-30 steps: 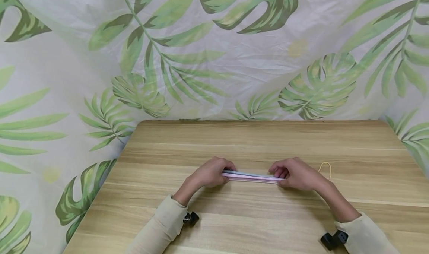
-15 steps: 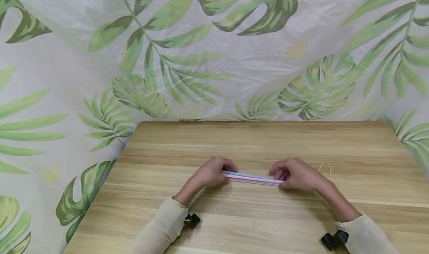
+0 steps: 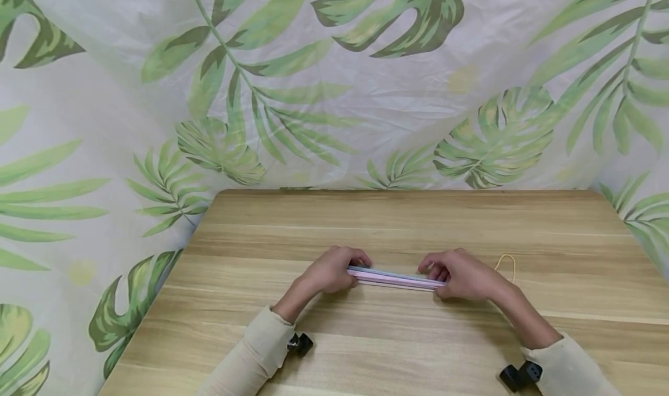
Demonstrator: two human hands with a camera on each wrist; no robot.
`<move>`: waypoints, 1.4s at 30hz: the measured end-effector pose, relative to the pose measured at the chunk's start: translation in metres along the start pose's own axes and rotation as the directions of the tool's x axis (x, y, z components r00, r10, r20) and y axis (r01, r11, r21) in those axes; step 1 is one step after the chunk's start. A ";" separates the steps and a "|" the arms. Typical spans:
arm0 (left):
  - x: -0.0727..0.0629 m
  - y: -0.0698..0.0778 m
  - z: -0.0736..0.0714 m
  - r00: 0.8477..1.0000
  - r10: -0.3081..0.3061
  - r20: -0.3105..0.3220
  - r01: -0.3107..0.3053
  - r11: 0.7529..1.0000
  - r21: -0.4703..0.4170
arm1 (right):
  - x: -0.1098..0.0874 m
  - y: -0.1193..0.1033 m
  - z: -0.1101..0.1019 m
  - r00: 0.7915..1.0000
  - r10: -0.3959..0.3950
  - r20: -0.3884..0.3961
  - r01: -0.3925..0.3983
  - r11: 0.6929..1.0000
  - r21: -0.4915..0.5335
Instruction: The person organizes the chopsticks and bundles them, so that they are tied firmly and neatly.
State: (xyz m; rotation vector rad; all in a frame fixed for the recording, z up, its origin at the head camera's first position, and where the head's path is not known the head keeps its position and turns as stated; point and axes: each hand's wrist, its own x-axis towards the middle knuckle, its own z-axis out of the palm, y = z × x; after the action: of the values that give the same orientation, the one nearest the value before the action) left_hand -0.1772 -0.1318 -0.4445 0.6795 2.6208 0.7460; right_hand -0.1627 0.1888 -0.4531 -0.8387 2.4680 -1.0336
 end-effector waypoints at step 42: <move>-0.007 0.002 -0.017 0.998 0.044 -0.038 -0.046 0.997 -0.066 | -0.011 -0.002 -0.013 0.988 -0.013 -0.156 0.023 0.998 0.061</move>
State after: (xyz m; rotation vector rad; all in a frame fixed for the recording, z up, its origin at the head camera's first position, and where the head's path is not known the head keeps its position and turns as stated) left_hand -0.1782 -0.1409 -0.4279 0.7145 2.6083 0.8624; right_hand -0.1601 0.2021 -0.4418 -0.7901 2.5445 -1.2192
